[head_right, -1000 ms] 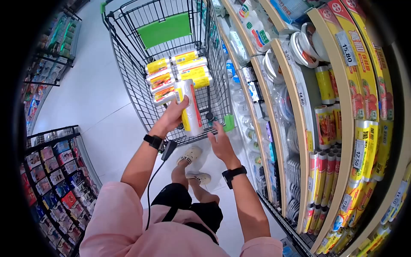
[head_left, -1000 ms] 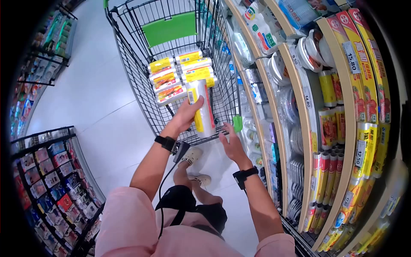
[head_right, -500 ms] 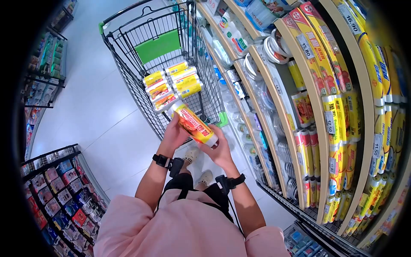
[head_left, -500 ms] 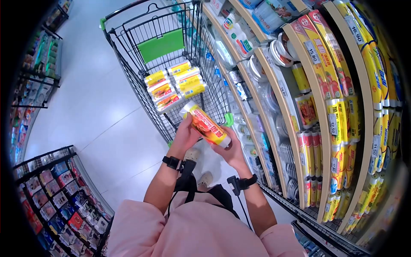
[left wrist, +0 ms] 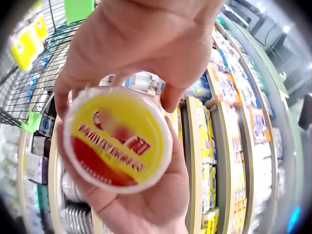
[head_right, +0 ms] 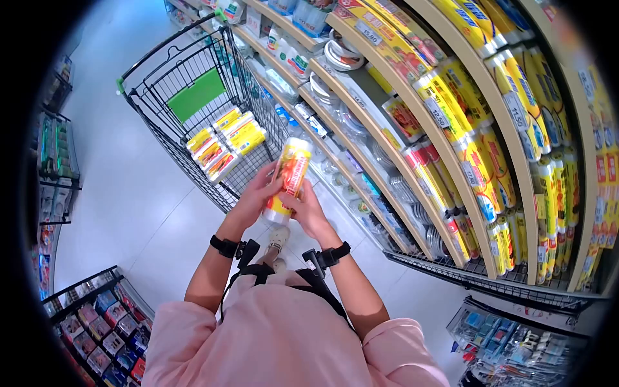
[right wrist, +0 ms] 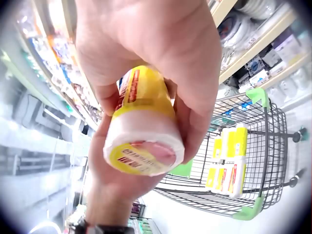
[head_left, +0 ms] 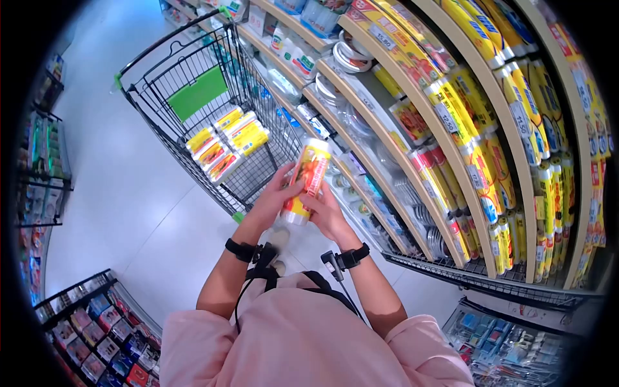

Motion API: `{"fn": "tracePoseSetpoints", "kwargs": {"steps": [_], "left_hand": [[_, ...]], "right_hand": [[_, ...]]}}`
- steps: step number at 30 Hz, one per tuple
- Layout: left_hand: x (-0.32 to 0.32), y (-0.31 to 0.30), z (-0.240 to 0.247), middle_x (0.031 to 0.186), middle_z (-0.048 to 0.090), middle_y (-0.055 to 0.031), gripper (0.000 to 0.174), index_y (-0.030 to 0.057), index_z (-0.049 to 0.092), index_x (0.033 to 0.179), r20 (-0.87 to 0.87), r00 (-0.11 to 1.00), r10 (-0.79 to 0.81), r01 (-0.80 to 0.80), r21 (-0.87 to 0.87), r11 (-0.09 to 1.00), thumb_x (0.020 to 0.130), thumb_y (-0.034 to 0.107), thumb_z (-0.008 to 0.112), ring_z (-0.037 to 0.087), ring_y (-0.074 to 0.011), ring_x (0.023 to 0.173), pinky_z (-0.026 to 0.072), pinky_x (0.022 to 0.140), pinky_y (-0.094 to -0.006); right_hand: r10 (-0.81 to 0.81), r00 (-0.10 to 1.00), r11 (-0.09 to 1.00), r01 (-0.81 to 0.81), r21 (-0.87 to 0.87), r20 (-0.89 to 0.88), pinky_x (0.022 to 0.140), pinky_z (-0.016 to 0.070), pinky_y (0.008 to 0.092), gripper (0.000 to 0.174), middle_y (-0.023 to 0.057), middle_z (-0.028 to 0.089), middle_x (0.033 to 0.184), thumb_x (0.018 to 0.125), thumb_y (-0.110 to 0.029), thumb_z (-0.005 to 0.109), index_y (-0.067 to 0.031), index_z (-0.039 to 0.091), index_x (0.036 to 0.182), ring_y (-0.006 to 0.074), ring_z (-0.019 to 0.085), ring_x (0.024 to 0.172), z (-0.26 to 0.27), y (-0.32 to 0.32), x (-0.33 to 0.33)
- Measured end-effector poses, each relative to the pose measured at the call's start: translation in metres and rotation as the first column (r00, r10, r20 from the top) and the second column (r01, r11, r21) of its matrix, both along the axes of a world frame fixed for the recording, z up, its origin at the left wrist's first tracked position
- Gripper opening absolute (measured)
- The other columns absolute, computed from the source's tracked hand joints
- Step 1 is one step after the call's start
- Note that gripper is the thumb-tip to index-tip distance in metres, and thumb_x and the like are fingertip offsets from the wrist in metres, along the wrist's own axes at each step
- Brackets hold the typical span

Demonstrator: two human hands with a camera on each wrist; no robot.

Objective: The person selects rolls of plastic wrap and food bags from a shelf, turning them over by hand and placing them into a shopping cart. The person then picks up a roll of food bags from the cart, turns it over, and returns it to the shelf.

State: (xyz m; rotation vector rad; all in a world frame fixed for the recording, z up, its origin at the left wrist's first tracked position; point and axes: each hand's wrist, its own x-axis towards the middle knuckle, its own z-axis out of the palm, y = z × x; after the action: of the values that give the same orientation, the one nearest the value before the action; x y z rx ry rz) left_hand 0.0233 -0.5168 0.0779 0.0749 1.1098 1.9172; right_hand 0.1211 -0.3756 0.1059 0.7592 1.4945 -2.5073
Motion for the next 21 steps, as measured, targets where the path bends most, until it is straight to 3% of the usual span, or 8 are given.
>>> {"fn": "tracePoseSetpoints", "kwargs": {"steps": [3,4,7,8,11,15,19,21], "left_hand": [[0.031,-0.006,0.005,0.138,0.054,-0.0127,0.075,0.0083,0.041,0.151,-0.402,0.910,-0.101,0.063,-0.108,0.992,0.088,0.027,0.079,0.056,-0.0216,0.122,0.0475,0.100,-0.0301],[0.038,-0.004,0.006,0.136,0.056,-0.0114,0.079,0.0088,0.043,0.150,-0.392,0.911,-0.126,0.074,-0.145,0.987,0.083,0.023,0.083,0.057,-0.0194,0.120,0.0480,0.098,-0.0311],[0.062,-0.005,0.028,0.134,0.058,-0.0104,0.079,0.0090,0.045,0.149,-0.404,0.900,-0.163,0.116,-0.137,0.984,0.080,0.016,0.084,0.059,-0.0165,0.117,0.0491,0.096,-0.0309],[0.066,-0.005,0.028,0.133,0.059,-0.0092,0.080,0.0032,0.045,0.145,-0.476,0.862,-0.175,0.072,-0.227,0.971,0.075,-0.001,0.084,0.057,-0.0161,0.120,0.0492,0.102,-0.0318],[0.072,-0.015,0.054,0.131,0.061,-0.0088,0.078,0.0026,0.046,0.144,-0.377,0.896,-0.236,0.181,-0.177,0.967,0.075,-0.001,0.083,0.059,-0.0159,0.118,0.0510,0.100,-0.0313],[0.071,-0.032,0.070,0.124,0.065,-0.0079,0.063,0.0038,0.054,0.137,-0.395,0.888,-0.235,0.215,-0.094,0.972,0.080,0.000,0.081,0.064,-0.0151,0.111,0.0532,0.096,-0.0286],[0.072,-0.035,0.088,0.122,0.064,-0.0092,0.045,0.0063,0.051,0.136,-0.266,0.962,-0.061,0.042,-0.074,0.996,0.096,0.016,0.070,0.066,-0.0166,0.108,0.0592,0.086,-0.0328],[0.069,-0.032,0.086,0.122,0.064,-0.0101,0.042,0.0058,0.050,0.135,-0.272,0.961,-0.038,0.011,-0.099,0.995,0.100,0.023,0.065,0.067,-0.0178,0.108,0.0600,0.083,-0.0337]], "right_hand": [[-0.183,0.980,0.983,0.180,-0.042,-0.077,0.088,0.0565,0.0456,0.066,0.0118,0.056,0.134,0.095,-0.016,0.070,-0.0149,0.025,0.143,0.0256,0.062,0.117,0.009,0.007,0.020],[-0.183,0.983,0.983,0.184,0.024,-0.019,0.088,0.0567,0.0473,0.065,0.0118,0.055,0.135,0.095,-0.014,0.070,-0.0159,0.024,0.141,0.0272,0.062,0.118,0.011,0.010,0.026],[-0.303,0.946,0.951,0.308,0.022,-0.118,0.087,0.0569,0.0461,0.068,0.0118,0.054,0.137,0.095,-0.015,0.071,-0.0154,0.023,0.142,0.0265,0.063,0.117,0.014,-0.001,0.054],[-0.325,0.932,0.942,0.335,0.036,-0.162,0.090,0.0556,0.0466,0.066,0.0128,0.052,0.139,0.097,-0.020,0.069,-0.0131,0.025,0.144,0.0262,0.062,0.117,0.016,-0.006,0.064],[-0.333,0.919,0.939,0.343,0.008,-0.212,0.094,0.0531,0.0486,0.061,0.0153,0.052,0.139,0.100,-0.026,0.064,-0.0117,0.028,0.147,0.0275,0.060,0.119,0.023,0.006,0.095],[-0.499,0.809,0.866,0.474,-0.157,-0.311,0.100,0.0505,0.0493,0.063,0.0160,0.053,0.139,0.103,-0.026,0.056,-0.0187,0.023,0.156,0.0312,0.058,0.122,0.050,0.020,0.143],[-0.457,0.829,0.889,0.430,-0.156,-0.324,0.096,0.0549,0.0498,0.067,0.0192,0.056,0.133,0.103,-0.024,0.056,-0.0221,0.020,0.159,0.0356,0.063,0.114,0.060,0.012,0.165],[-0.445,0.836,0.896,0.414,-0.164,-0.320,0.091,0.0582,0.0464,0.064,0.0198,0.058,0.131,0.103,-0.024,0.057,-0.0139,0.024,0.157,0.0328,0.067,0.107,0.059,0.008,0.172]]}}
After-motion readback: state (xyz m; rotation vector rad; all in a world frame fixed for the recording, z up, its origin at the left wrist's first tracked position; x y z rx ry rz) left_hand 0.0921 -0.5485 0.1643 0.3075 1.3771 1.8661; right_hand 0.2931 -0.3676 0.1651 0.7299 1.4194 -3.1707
